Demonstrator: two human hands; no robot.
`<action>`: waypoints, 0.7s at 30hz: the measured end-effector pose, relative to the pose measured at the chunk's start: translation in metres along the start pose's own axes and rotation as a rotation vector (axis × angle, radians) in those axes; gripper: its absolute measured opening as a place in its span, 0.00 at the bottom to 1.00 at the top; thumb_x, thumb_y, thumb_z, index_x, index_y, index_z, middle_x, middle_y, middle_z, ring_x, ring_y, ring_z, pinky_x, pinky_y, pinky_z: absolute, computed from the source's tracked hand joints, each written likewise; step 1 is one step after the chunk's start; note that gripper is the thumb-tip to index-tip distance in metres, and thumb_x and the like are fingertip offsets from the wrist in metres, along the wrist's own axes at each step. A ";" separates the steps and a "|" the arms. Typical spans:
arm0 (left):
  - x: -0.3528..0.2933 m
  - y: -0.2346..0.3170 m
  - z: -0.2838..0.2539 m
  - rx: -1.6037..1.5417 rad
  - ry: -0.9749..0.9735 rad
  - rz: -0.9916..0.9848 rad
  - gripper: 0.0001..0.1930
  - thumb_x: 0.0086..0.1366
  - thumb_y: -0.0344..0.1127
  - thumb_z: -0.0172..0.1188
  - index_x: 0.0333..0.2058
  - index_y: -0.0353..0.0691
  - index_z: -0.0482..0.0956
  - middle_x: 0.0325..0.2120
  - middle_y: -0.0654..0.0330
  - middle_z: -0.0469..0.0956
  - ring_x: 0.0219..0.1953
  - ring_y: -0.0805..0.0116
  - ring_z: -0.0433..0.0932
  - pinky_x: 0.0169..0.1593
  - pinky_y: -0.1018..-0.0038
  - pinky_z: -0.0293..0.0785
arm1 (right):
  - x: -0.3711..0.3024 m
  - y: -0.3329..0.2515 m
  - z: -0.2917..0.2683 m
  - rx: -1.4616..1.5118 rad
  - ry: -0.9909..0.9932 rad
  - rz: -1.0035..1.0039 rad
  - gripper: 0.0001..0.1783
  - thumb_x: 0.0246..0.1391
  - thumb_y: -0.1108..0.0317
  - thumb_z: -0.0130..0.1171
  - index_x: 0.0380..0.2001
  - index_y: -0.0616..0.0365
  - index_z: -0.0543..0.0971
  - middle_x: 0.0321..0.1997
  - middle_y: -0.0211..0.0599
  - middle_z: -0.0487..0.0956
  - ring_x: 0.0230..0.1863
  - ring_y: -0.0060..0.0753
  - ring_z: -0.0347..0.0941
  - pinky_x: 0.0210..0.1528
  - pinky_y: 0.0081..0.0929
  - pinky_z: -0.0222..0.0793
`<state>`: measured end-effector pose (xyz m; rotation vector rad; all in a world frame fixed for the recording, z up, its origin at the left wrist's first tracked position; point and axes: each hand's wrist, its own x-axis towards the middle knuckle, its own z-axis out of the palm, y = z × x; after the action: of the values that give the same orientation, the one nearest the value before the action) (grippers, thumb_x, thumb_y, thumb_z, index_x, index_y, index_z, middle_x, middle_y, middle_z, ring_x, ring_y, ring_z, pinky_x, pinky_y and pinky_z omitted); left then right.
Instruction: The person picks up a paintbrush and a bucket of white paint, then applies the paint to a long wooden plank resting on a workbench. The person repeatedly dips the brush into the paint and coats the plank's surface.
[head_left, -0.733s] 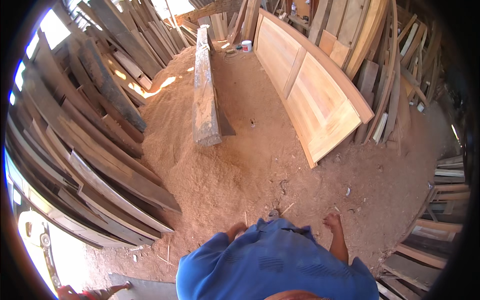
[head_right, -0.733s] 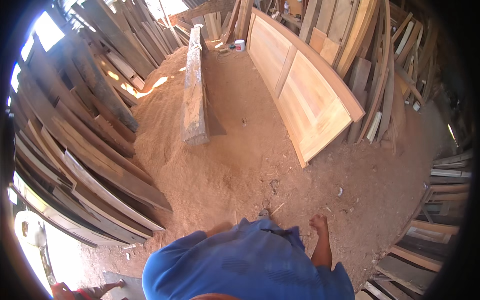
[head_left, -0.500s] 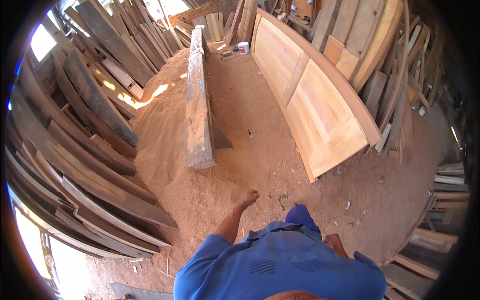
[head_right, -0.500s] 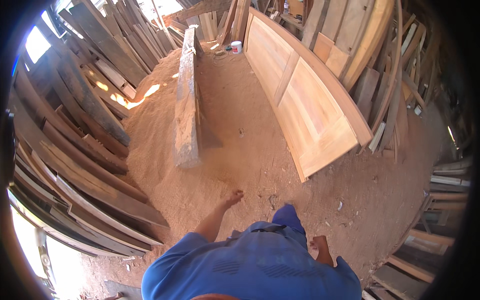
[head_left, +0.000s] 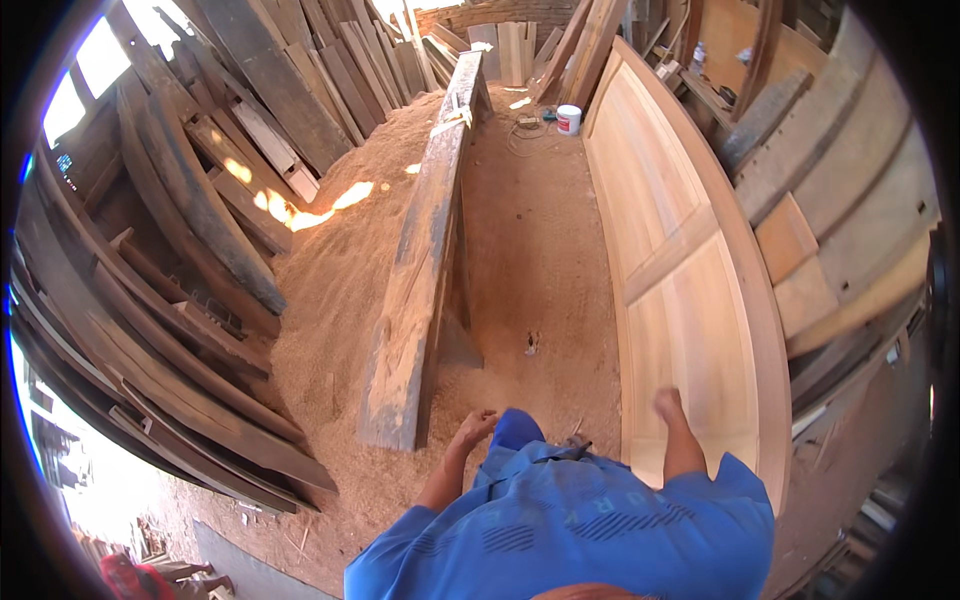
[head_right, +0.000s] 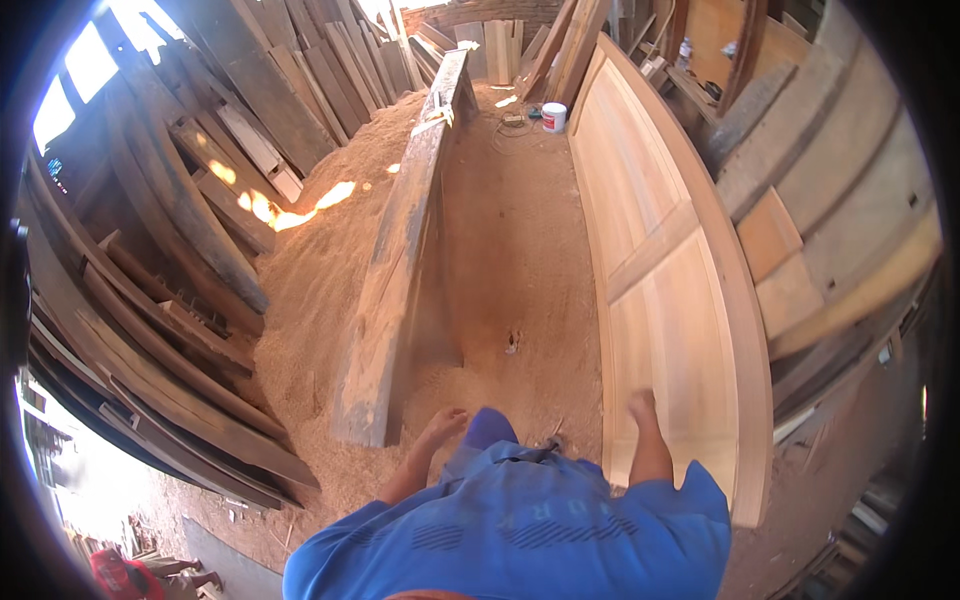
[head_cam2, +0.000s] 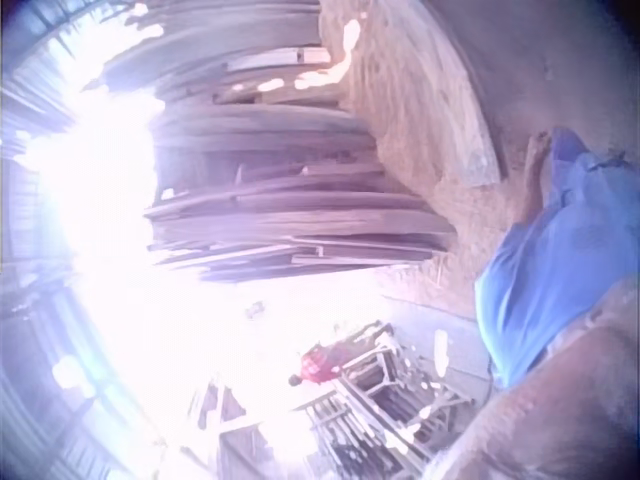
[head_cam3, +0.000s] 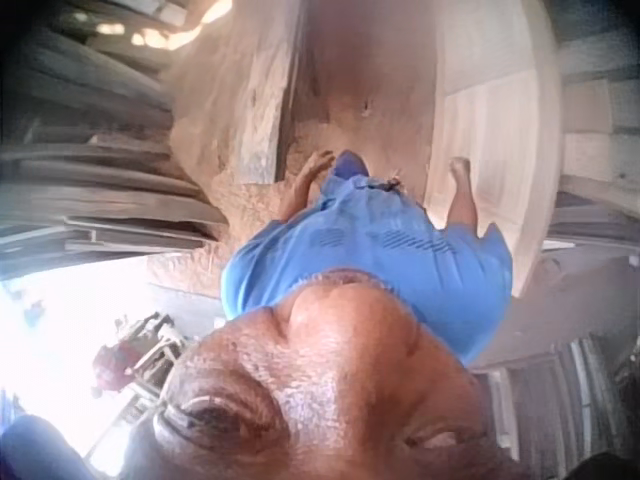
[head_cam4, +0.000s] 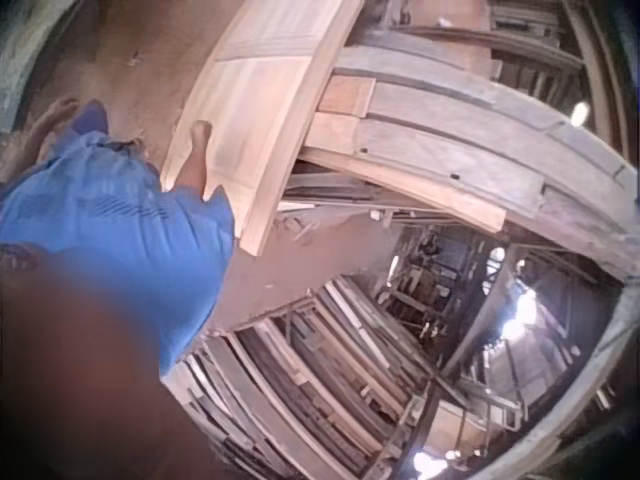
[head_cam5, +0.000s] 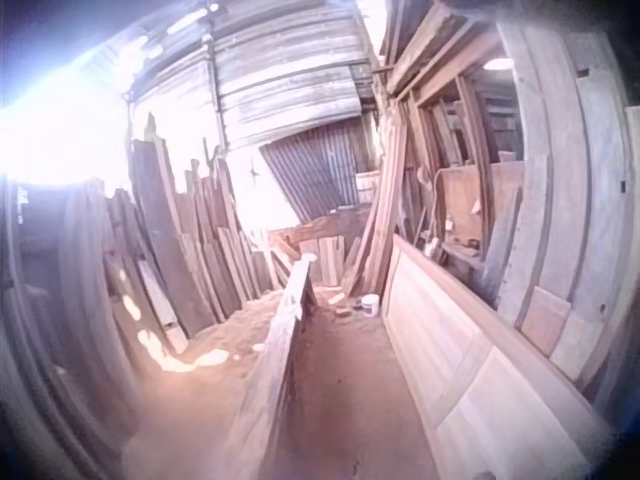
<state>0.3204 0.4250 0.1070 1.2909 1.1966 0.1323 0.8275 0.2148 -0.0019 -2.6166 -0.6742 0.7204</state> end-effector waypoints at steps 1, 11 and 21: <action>0.017 0.012 0.001 -0.066 -0.029 0.018 0.26 0.66 0.47 0.58 0.53 0.31 0.74 0.35 0.58 0.81 0.33 0.69 0.79 0.37 0.73 0.75 | 0.038 -0.055 -0.018 0.154 0.130 -0.159 0.12 0.51 0.71 0.49 0.18 0.61 0.76 0.21 0.46 0.79 0.22 0.33 0.75 0.24 0.41 0.69; 0.255 0.133 -0.102 -0.226 0.056 0.026 0.22 0.65 0.43 0.58 0.52 0.33 0.74 0.36 0.59 0.80 0.35 0.70 0.79 0.35 0.73 0.75 | 0.217 -0.427 -0.039 0.477 -0.345 -0.250 0.12 0.61 0.64 0.50 0.28 0.58 0.77 0.22 0.30 0.77 0.21 0.23 0.72 0.24 0.26 0.68; 0.474 0.441 -0.225 0.188 0.047 0.242 0.26 0.65 0.45 0.58 0.56 0.35 0.71 0.47 0.50 0.80 0.47 0.63 0.80 0.49 0.70 0.76 | 0.285 -0.294 0.018 0.610 -0.236 0.485 0.09 0.52 0.74 0.50 0.20 0.61 0.75 0.19 0.46 0.76 0.17 0.39 0.75 0.12 0.38 0.64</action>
<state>0.5953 1.0446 0.2082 1.6049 1.1088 0.2313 0.9311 0.6116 0.0021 -2.1365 0.1422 1.1689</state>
